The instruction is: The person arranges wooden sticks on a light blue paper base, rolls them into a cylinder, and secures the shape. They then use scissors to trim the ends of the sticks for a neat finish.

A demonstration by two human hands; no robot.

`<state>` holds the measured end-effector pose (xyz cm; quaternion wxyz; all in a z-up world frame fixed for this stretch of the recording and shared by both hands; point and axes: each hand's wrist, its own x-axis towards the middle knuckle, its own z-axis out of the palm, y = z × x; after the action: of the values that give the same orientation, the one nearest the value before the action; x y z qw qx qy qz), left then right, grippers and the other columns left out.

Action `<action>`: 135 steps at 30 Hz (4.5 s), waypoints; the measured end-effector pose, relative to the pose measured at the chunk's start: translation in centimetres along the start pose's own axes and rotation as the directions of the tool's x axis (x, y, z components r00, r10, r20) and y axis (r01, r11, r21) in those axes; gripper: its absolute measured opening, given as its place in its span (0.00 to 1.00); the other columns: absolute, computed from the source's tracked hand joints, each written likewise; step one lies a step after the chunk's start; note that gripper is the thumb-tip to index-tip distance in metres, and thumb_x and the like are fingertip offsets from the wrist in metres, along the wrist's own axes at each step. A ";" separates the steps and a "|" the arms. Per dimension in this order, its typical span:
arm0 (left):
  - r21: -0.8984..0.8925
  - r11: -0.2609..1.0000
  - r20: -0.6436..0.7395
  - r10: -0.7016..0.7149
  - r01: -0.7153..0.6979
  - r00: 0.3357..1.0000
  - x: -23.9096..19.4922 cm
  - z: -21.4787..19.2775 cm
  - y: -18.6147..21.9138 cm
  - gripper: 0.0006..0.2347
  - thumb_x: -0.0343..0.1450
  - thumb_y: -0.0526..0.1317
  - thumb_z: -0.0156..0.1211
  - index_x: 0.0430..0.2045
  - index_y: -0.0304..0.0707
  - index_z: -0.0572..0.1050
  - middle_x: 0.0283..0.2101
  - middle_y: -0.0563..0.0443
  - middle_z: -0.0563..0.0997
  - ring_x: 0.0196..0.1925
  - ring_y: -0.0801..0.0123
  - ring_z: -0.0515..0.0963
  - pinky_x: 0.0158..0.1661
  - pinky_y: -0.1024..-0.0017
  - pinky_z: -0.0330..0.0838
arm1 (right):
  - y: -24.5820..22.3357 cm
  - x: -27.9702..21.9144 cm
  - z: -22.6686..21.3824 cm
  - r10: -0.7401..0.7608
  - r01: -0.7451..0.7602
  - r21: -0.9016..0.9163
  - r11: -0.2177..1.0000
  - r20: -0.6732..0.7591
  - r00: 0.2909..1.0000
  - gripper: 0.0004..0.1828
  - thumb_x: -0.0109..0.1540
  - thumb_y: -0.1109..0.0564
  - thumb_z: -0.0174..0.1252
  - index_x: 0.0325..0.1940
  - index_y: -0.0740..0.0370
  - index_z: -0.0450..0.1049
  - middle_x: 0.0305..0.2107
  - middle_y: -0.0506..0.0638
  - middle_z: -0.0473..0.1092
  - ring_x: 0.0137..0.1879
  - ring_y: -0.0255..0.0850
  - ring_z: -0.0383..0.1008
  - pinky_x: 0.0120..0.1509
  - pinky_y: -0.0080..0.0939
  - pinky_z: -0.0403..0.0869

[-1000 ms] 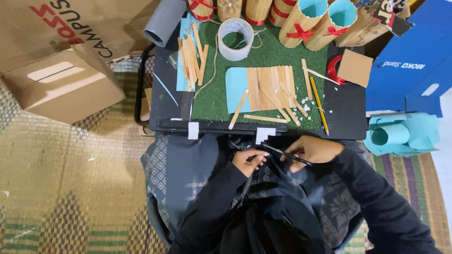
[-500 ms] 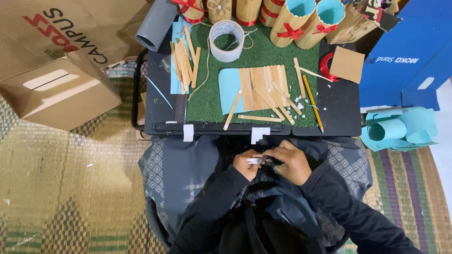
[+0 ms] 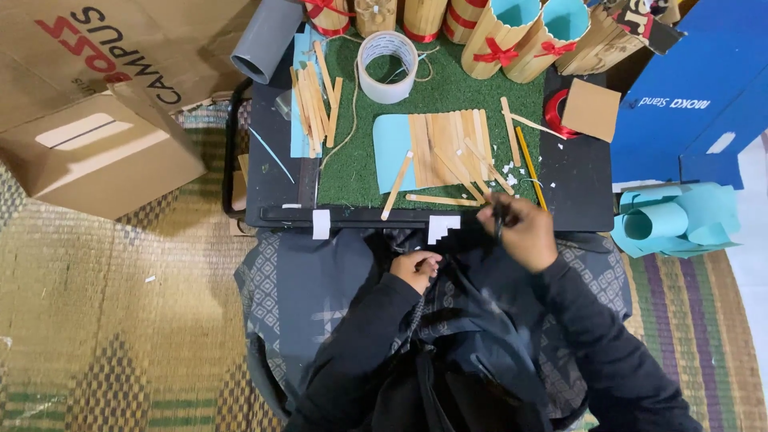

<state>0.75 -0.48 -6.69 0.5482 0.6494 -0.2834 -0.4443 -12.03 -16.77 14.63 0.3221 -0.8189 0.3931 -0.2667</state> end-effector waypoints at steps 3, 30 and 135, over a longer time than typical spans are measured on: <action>0.043 0.999 0.009 -0.025 0.024 1.000 0.9 0.6 -2.2 0.08 0.74 0.32 0.57 0.38 0.37 0.84 0.32 0.42 0.86 0.32 0.61 0.86 0.23 0.75 0.84 | 1.8 2.0 0.3 0.097 -0.098 0.037 0.995 0.012 0.995 0.13 0.56 0.46 0.74 0.42 0.47 0.82 0.26 0.39 0.78 0.30 0.32 0.72 0.37 0.31 0.69; 0.152 0.988 0.033 -0.016 0.011 0.999 -0.6 -0.4 1.5 0.08 0.75 0.35 0.55 0.39 0.43 0.84 0.33 0.46 0.87 0.36 0.64 0.87 0.38 0.70 0.83 | 3.8 4.5 1.1 0.231 -0.232 -0.002 0.973 0.107 0.967 0.17 0.56 0.50 0.74 0.46 0.55 0.82 0.24 0.48 0.77 0.30 0.35 0.73 0.37 0.34 0.72; -0.219 0.887 -0.064 0.404 -0.408 0.913 -4.2 0.5 7.0 0.06 0.71 0.32 0.66 0.37 0.26 0.82 0.27 0.40 0.81 0.27 0.67 0.80 0.20 0.78 0.75 | -0.5 -5.3 1.9 -0.132 0.142 -0.032 0.989 0.214 0.968 0.21 0.47 0.55 0.77 0.45 0.51 0.85 0.16 0.48 0.66 0.22 0.42 0.69 0.32 0.37 0.72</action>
<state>-0.75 1.22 1.13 0.7019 0.5125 -0.3555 -0.3439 -13.35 -11.59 12.80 0.3233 -0.8752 0.3054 -0.1903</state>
